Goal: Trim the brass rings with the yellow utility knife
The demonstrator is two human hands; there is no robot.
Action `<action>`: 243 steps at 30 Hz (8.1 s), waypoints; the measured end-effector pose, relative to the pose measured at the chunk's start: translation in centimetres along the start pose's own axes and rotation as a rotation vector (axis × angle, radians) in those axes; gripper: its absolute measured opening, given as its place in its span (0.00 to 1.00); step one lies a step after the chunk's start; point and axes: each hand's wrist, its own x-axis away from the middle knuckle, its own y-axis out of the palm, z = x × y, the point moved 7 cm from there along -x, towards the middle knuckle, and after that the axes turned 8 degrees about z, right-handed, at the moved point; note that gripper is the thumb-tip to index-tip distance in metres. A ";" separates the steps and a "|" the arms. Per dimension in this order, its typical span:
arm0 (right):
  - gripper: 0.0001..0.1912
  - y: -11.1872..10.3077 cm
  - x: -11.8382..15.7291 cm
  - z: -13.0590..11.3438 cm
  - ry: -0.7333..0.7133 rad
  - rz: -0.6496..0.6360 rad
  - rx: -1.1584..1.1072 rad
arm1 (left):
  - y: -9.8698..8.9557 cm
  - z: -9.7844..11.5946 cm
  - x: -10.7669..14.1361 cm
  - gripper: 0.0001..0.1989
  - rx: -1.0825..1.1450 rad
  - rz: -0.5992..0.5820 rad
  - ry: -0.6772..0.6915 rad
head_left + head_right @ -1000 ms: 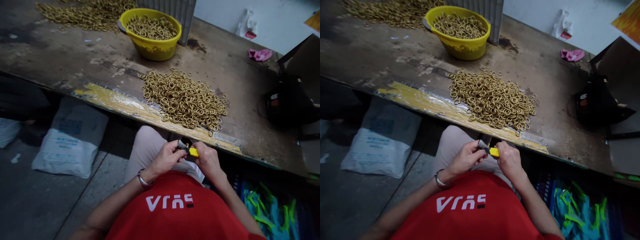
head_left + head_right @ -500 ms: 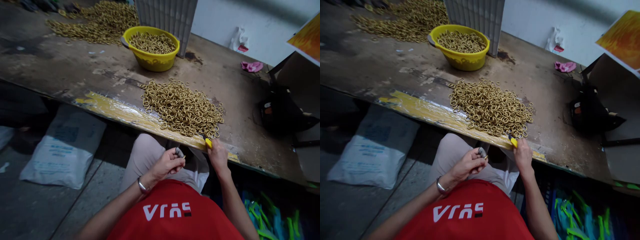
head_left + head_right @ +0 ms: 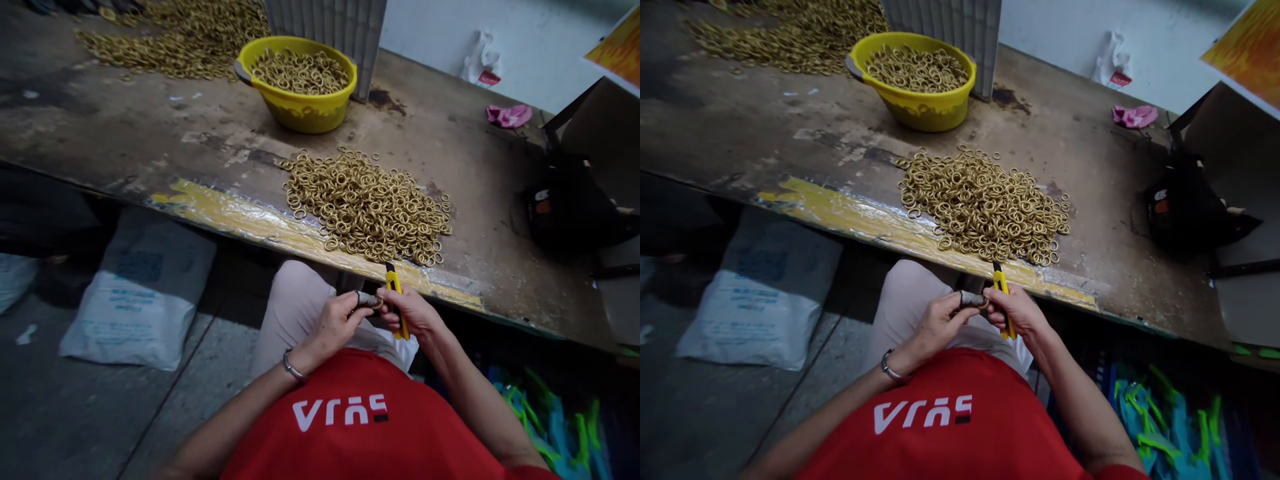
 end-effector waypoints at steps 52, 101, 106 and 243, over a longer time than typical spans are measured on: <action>0.14 -10.1 1.0 -8.3 -0.681 0.904 1.486 | 1.7 -2.3 -0.1 0.17 0.719 -0.197 -0.548; 0.14 -0.2 5.6 -2.1 -0.782 0.373 1.489 | 1.5 -0.4 0.1 0.09 0.347 -0.107 -0.358; 0.11 -5.1 4.1 -3.1 -0.593 0.701 1.563 | 1.4 3.7 1.2 0.06 0.299 -0.321 -0.194; 0.07 -11.0 5.7 -6.9 -0.553 1.082 1.558 | 3.6 -2.3 1.8 0.14 0.395 -0.288 -0.466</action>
